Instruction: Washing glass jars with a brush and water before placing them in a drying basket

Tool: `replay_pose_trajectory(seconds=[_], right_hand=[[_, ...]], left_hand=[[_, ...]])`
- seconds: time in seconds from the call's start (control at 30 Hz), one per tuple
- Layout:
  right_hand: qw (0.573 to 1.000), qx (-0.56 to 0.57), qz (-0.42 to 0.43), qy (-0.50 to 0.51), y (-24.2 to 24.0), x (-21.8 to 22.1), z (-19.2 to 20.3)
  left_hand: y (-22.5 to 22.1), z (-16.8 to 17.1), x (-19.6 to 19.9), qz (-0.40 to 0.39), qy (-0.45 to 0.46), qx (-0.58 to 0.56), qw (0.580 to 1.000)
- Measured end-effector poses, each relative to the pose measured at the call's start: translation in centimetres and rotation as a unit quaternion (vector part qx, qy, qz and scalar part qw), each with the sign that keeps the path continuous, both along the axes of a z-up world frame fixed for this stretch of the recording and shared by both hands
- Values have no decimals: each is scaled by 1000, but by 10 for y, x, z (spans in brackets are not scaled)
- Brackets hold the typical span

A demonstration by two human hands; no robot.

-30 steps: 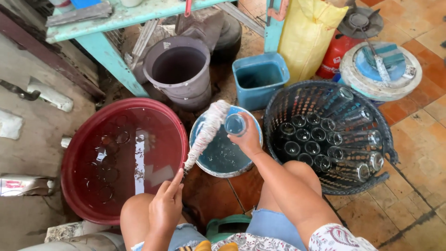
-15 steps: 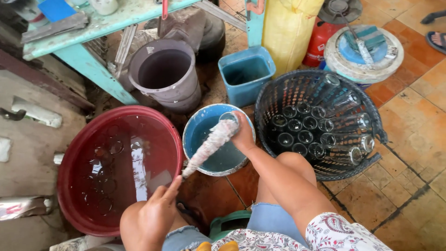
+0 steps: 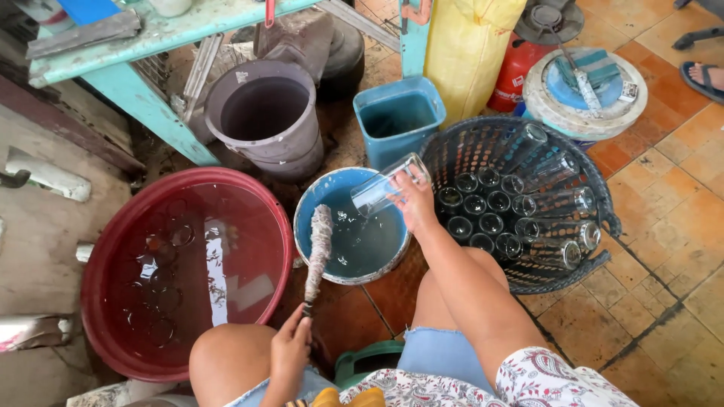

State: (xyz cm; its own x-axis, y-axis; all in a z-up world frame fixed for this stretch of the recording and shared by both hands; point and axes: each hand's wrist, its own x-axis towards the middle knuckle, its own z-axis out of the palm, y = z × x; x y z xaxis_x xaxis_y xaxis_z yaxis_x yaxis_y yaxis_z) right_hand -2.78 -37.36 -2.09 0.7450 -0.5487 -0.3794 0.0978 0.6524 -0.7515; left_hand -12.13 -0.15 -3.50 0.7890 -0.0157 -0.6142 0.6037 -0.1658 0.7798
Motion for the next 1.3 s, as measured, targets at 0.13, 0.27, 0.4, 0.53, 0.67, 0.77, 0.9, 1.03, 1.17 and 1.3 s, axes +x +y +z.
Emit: replay_pose_trajectory(seconds=[0.13,0.27,0.4,0.53,0.67,0.77,0.9,1.03,1.17,1.3], right_hand=[[1000,0,5,-18,0,-3,-7],[999,6,13,-53,1,-8,-4],[991,40,35,-122,-16,4,-40],[976,52,25,-210,-7,1,-41],[996,-13,-58,-66,4,5,-31],[998,-18,-66,-13,17,3,-12],[994,-76,-68,-31,24,8,-26],[996,-7,-89,2,25,2,-12],[993,4,-122,5,25,3,-13],[983,-29,-170,-67,24,10,-3]], left_hand=[[0,-50,-9,-48,-23,33,998],[-2,-49,-6,-159,-16,187,969],[4,-96,0,-179,-111,164,964],[-6,-80,-11,-127,10,72,989],[-17,-20,-18,-198,-17,206,958],[-37,33,-7,-259,-62,206,941],[-60,62,-1,-342,-100,228,906],[-62,67,0,-354,-21,270,895],[-51,44,-12,-396,-62,296,867],[-15,-25,-3,-357,-46,311,880]])
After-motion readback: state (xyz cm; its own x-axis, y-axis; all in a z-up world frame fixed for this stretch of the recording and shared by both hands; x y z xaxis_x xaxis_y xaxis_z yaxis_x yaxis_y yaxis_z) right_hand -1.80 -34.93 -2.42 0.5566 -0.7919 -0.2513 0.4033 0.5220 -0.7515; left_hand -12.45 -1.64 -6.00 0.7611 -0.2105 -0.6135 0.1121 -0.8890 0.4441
